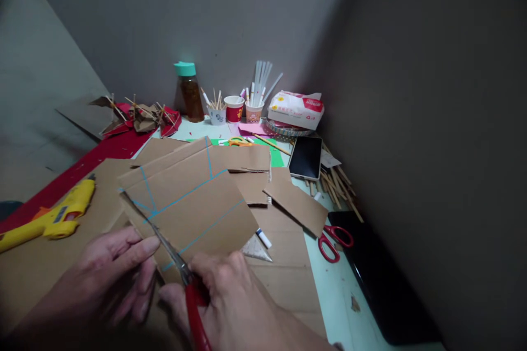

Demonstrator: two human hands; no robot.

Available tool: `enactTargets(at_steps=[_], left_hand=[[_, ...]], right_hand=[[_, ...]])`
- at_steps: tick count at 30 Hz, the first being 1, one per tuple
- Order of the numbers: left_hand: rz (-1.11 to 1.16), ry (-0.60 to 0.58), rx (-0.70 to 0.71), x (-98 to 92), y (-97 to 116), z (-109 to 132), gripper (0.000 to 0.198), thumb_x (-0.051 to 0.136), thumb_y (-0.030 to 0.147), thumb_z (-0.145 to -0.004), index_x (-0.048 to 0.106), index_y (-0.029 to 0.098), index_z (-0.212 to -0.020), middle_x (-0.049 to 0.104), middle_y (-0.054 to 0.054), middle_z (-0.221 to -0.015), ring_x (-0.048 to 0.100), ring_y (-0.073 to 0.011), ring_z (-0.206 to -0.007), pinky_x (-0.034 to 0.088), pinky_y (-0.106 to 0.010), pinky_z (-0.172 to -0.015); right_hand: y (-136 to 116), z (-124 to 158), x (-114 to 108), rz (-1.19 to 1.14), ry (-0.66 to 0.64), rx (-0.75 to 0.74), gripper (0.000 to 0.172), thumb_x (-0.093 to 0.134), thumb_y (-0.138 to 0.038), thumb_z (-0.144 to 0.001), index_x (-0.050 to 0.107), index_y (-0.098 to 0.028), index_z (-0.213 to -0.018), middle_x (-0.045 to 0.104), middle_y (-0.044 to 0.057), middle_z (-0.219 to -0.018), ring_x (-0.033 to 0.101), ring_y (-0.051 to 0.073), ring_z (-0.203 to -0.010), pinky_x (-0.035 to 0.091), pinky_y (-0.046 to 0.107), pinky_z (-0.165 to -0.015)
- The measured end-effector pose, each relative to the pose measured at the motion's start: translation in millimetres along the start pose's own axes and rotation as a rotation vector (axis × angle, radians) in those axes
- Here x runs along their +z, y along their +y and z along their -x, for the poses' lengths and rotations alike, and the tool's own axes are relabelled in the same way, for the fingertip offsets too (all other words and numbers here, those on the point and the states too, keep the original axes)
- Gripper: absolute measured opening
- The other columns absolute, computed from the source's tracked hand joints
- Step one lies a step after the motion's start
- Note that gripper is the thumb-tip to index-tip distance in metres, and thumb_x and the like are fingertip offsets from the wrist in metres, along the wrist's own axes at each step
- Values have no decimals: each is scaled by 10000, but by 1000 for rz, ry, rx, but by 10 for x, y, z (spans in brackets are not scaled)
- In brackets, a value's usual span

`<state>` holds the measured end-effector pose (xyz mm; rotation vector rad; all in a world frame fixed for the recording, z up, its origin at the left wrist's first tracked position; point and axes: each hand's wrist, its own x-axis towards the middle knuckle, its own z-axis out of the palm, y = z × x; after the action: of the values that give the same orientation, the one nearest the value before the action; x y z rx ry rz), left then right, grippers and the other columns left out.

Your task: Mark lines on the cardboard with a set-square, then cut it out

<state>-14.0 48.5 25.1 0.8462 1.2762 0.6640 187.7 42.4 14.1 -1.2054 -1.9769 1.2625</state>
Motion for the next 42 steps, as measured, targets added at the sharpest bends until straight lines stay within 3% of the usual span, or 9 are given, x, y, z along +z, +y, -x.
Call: enactTargets(at_steps=[11, 16, 20, 23, 26, 30, 35, 38, 42], left_hand=[[-196, -192, 130, -49, -67, 22, 563, 722, 734, -805, 705, 185, -928, 606, -18, -571, 630, -195, -573, 496, -250, -524], [-296, -329, 95, -60, -178, -8, 572, 690, 754, -832, 730, 192, -929, 588, -8, -558, 591, -173, -557, 457, -243, -528], [-416, -460, 132, 11, -148, -40, 565, 662, 780, -832, 719, 219, -796, 554, 15, -539, 491, -136, -497, 317, -255, -483], [-433, -612, 215, 85, -19, -35, 566, 643, 767, -855, 675, 232, -674, 550, 19, -618, 517, -154, -657, 398, -268, -684], [-456, -731, 260, 75, 50, -22, 571, 596, 782, -901, 745, 243, -788, 643, -8, -894, 553, -201, -911, 429, -280, -887], [-581, -678, 188, -31, -46, -8, 562, 595, 796, -878, 754, 268, -985, 633, -33, -1129, 550, -259, -1137, 443, -306, -1013], [-566, -497, 108, -165, -298, -32, 583, 669, 713, -858, 681, 283, -1252, 583, -49, -1054, 567, -235, -965, 534, -357, -945], [-669, -456, 136, -238, -339, -31, 613, 669, 697, -894, 612, 351, -1397, 619, -61, -1206, 561, -257, -1104, 476, -391, -1091], [-585, -514, 96, -140, -123, 56, 478, 710, 669, -858, 740, 294, -1151, 675, -49, -1152, 595, -243, -1085, 501, -325, -989]], right_hand=[[-196, -67, -186, 19, 42, 75, 533, 701, -663, -898, 523, -213, -674, 440, -73, -578, 358, 104, -572, 279, 255, -552], [-108, -85, -228, -6, -7, 28, 455, 797, -540, -891, 551, -215, -689, 427, -97, -555, 344, 86, -548, 249, 235, -516], [-47, -77, -244, -52, -32, 43, 491, 827, -566, -841, 550, -203, -660, 410, -90, -552, 323, 89, -557, 238, 246, -520], [-54, -83, -302, -157, -125, 48, 461, 791, -594, -839, 587, -202, -705, 448, -74, -597, 352, 96, -582, 276, 237, -533], [-38, -106, -376, -289, -219, 33, 393, 772, -578, -848, 663, -201, -853, 563, -47, -693, 468, 112, -632, 363, 222, -578], [-19, -129, -459, -318, -278, -3, 445, 798, -620, -812, 641, -204, -832, 530, -49, -702, 444, 121, -643, 361, 235, -576], [-104, -48, -562, -339, -414, -26, 339, 691, -562, -914, 596, -248, -828, 560, -30, -822, 515, 172, -786, 443, 294, -770], [-124, 30, -614, -369, -459, 30, 302, 643, -543, -941, 635, -244, -900, 588, -25, -782, 534, 159, -680, 462, 286, -671], [-117, 83, -651, -499, -412, 47, 348, 693, -508, -909, 687, -217, -1101, 602, -19, -760, 535, 142, -612, 442, 263, -573]])
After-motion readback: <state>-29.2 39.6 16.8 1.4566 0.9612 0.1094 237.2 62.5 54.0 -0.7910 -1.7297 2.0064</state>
